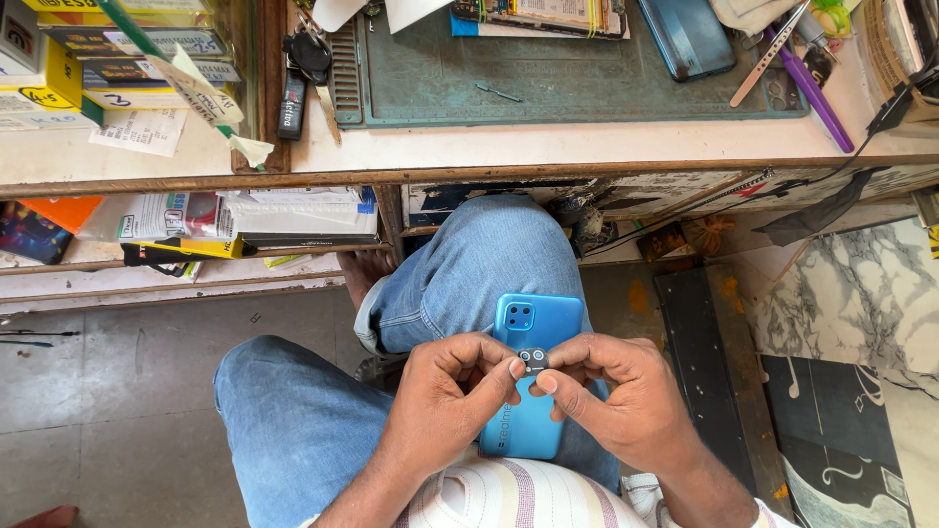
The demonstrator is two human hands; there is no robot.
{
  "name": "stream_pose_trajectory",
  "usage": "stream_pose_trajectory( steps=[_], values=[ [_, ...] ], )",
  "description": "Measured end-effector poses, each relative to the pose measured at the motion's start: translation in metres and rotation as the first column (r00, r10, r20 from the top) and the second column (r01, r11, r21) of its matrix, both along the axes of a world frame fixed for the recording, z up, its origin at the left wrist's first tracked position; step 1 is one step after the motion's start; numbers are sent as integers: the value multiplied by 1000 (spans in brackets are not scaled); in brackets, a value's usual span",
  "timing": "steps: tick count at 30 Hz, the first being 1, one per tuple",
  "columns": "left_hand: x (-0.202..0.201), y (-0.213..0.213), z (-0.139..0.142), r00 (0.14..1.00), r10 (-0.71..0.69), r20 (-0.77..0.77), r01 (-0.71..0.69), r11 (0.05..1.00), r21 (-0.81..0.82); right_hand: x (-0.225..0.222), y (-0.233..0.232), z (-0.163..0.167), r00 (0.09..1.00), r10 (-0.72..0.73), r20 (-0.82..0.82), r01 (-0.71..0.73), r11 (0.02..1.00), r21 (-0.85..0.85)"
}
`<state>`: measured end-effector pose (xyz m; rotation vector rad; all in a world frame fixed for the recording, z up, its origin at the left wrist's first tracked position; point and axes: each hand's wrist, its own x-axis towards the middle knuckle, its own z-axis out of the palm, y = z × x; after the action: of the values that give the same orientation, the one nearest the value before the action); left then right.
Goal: The person unpacks a light blue phone back cover and removes a camera lens sticker. They then place the sticker onto the camera module area of the back cover and press it into place.
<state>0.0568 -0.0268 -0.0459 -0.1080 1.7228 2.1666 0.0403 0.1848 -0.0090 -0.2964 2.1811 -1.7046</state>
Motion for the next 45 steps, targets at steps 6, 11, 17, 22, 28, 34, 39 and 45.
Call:
stream_pose_trajectory(
  steps=[6,11,17,22,28,34,39,45],
  values=[
    [1,1,0,999,40,-29,-40,999,-17,0,2,-1,1000,-2,-28,3,1000,14],
    [1,1,-1,999,33,-11,-32,999,12,0,2,-2,999,2,-39,-2,1000,4],
    [1,0,-2,1000,21,15,-21,1000,21,0,1,-2,999,-3,-37,4,1000,21],
    [1,0,-2,999,35,16,-36,999,36,-2,1,-1,1000,5,-4,-5,1000,9],
    [2,0,-3,999,32,10,-32,999,24,-2,3,-2,999,35,-26,-36,998,-45],
    [1,1,-2,999,35,21,-35,999,3,-2,6,-7,999,43,9,-42,996,-84],
    [2,0,1,999,10,37,-9,1000,-23,1,8,-10,999,35,15,-32,990,-137],
    [0,0,1,999,4,51,-3,1000,-30,2,9,-11,999,36,-8,-37,986,-160]
  ],
)
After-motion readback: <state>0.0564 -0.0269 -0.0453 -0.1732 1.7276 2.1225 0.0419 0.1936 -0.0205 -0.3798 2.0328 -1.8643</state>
